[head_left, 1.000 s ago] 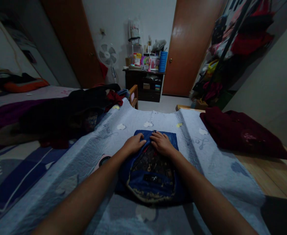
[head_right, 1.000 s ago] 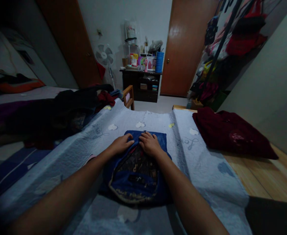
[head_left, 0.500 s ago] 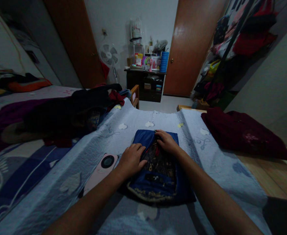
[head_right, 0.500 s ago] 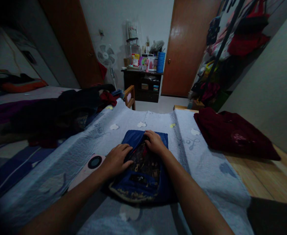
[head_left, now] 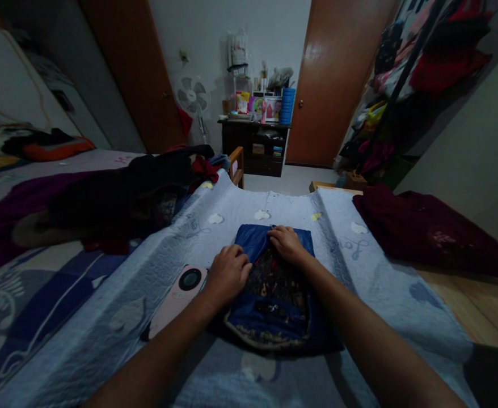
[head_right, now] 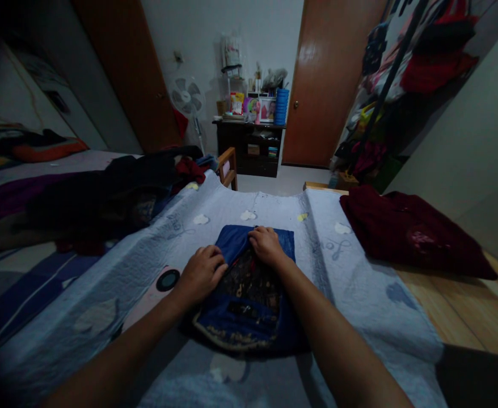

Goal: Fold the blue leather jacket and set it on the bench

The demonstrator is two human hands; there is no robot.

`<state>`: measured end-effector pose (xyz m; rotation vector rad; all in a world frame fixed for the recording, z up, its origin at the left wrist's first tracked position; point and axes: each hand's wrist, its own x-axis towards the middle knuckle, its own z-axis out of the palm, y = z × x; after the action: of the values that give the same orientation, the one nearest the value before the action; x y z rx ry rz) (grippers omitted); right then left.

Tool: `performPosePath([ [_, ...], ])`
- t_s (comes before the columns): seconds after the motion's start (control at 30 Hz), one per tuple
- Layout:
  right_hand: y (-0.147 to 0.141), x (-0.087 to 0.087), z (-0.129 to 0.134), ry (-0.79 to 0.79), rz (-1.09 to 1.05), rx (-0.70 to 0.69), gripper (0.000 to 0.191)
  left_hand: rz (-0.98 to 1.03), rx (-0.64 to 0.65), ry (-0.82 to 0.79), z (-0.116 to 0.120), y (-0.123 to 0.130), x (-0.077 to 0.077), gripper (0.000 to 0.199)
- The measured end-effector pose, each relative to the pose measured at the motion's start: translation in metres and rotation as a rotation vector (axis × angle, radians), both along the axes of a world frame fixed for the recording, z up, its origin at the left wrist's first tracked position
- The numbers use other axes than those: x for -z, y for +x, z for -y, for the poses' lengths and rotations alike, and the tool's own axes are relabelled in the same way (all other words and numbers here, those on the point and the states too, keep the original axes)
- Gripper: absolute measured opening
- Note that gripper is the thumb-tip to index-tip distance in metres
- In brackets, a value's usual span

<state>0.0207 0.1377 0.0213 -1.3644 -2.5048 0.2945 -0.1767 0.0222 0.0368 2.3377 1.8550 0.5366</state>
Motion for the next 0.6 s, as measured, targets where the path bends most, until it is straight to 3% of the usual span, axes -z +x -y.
performPosePath([
  [0.07, -0.002, -0.001, -0.003, -0.026, -0.005, 0.019, 0.032, 0.118, -0.080, 0.023, -0.011, -0.006, 0.002, 0.021],
  [0.2, -0.007, -0.006, -0.005, -0.041, 0.011, 0.076, 0.028, 0.311, -0.204, -0.107, -0.027, -0.016, 0.002, 0.045],
  [0.43, -0.014, -0.008, -0.007, -0.058, 0.027, 0.136, 0.027, 0.631, -0.290, -0.200, -0.031, -0.030, 0.014, 0.029],
  [0.5, -0.016, -0.006, -0.006, -0.046, 0.037, 0.174, 0.030, 0.562, -0.295, -0.211, -0.028, -0.032, 0.021, 0.028],
  [0.6, -0.020, 0.000, -0.003, 0.007, 0.036, 0.224, 0.036, 0.296, -0.278, -0.163, -0.023, -0.030, 0.022, 0.028],
])
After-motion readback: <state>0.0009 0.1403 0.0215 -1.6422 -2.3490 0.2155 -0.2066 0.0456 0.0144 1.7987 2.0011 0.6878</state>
